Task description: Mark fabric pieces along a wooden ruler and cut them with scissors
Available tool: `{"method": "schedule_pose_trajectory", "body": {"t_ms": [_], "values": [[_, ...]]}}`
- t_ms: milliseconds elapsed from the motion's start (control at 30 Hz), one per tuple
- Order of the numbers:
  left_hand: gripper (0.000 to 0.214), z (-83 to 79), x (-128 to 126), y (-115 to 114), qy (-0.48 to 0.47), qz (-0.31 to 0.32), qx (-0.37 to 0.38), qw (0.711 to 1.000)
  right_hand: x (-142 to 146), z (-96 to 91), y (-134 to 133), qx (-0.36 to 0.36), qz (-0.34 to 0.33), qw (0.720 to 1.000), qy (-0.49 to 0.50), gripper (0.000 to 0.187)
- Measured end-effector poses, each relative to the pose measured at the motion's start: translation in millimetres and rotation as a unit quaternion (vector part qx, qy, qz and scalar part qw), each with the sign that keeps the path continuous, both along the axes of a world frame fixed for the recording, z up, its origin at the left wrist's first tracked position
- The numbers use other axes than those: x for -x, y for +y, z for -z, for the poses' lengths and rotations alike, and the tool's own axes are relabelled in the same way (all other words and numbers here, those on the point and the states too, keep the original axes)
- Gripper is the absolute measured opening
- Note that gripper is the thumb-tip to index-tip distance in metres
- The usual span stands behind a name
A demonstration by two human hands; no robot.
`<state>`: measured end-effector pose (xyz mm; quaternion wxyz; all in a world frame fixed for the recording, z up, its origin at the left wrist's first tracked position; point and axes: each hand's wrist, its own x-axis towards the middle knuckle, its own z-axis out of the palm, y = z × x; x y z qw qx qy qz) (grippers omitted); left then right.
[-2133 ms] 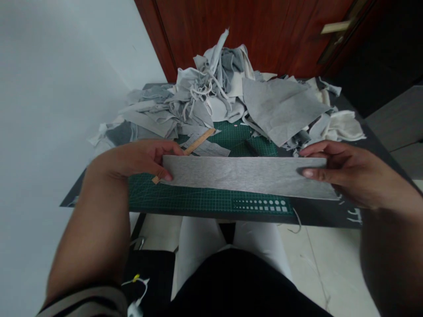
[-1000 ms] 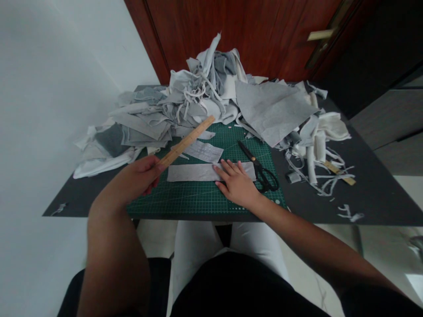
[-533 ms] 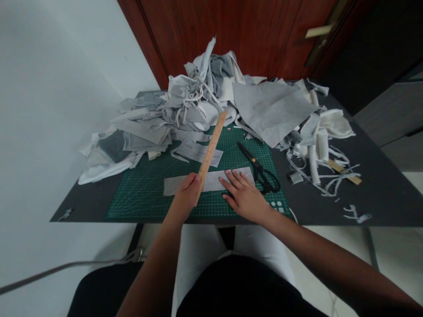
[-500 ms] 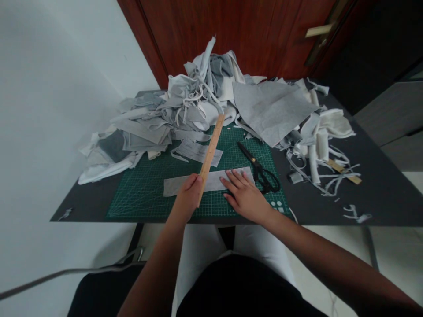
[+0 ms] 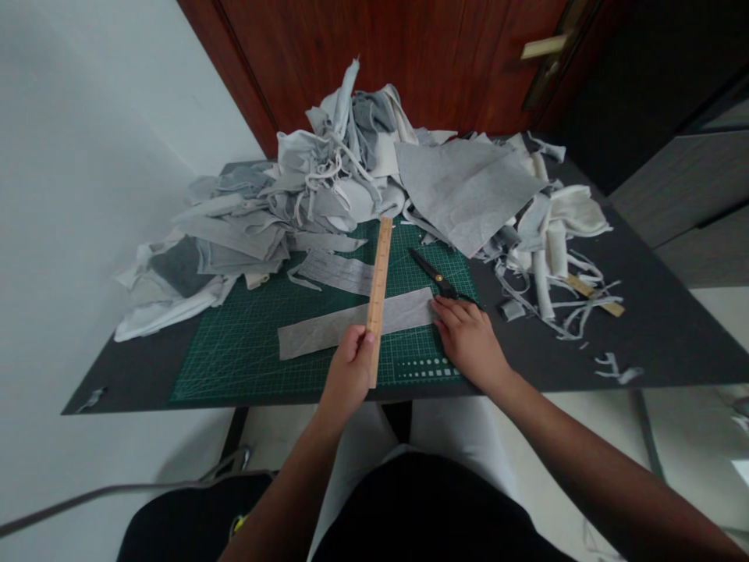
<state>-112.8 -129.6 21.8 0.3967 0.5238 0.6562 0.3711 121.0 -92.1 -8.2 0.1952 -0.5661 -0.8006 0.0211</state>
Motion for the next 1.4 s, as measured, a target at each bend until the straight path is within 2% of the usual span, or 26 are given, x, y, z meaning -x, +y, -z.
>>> {"method": "schedule_pose_trajectory", "body": {"t_ms": [100,167,267,367,467,533,633,767,933,1067,1200,1300,1400], "values": [[0.022,6.1,-18,0,-0.014,0.019,0.024,0.999,1,-0.9,1,0.003,0.011,1.0,0.0,0.039],[0.026,4.6,-28,1,-0.003,0.04,0.053,0.998,1,-1.5,1,0.005,0.013,1.0,0.003,0.038],[0.036,-5.9,-34,6,0.115,0.07,0.036,0.99,0,-3.3,-1,0.013,0.018,1.0,-0.001,0.037],[0.034,-13.4,-25,18,0.301,0.072,-0.073,0.948,-3,-4.8,-2,0.018,0.024,1.0,0.005,0.036],[0.046,-4.9,-14,33,0.379,0.134,-0.153,0.903,-8,-4.1,-1,0.008,0.03,0.999,0.026,0.036],[0.051,6.4,-9,40,0.417,0.181,-0.164,0.876,-12,-3.2,0,-0.007,0.026,0.999,0.034,0.036],[0.051,19.1,-6,43,0.47,0.202,-0.149,0.846,-19,-2.7,1,-0.024,0.022,0.999,0.034,0.036],[0.052,19.8,0,40,0.485,0.207,-0.139,0.838,-28,-3.2,2,-0.017,0.038,0.999,0.033,0.034],[0.055,12.1,-2,40,0.475,0.201,-0.126,0.847,-29,-5.9,-1,-0.029,0.056,0.996,0.057,0.034],[0.055,11.7,-19,50,0.474,0.2,-0.154,0.844,-16,-16.3,4,-0.033,0.011,0.997,0.074,0.035],[0.053,17.2,-22,54,0.474,0.222,-0.171,0.835,4,-33.8,38,-0.008,-0.048,0.997,0.051,0.038],[0.053,20.3,-12,48,0.473,0.218,-0.171,0.836,23,-44.2,84,0.007,-0.072,0.997,0.019,0.041],[0.054,21.6,-2,40,0.47,0.212,-0.184,0.837,45,-46.5,139,0.016,-0.083,0.996,-0.015,0.042]]}}
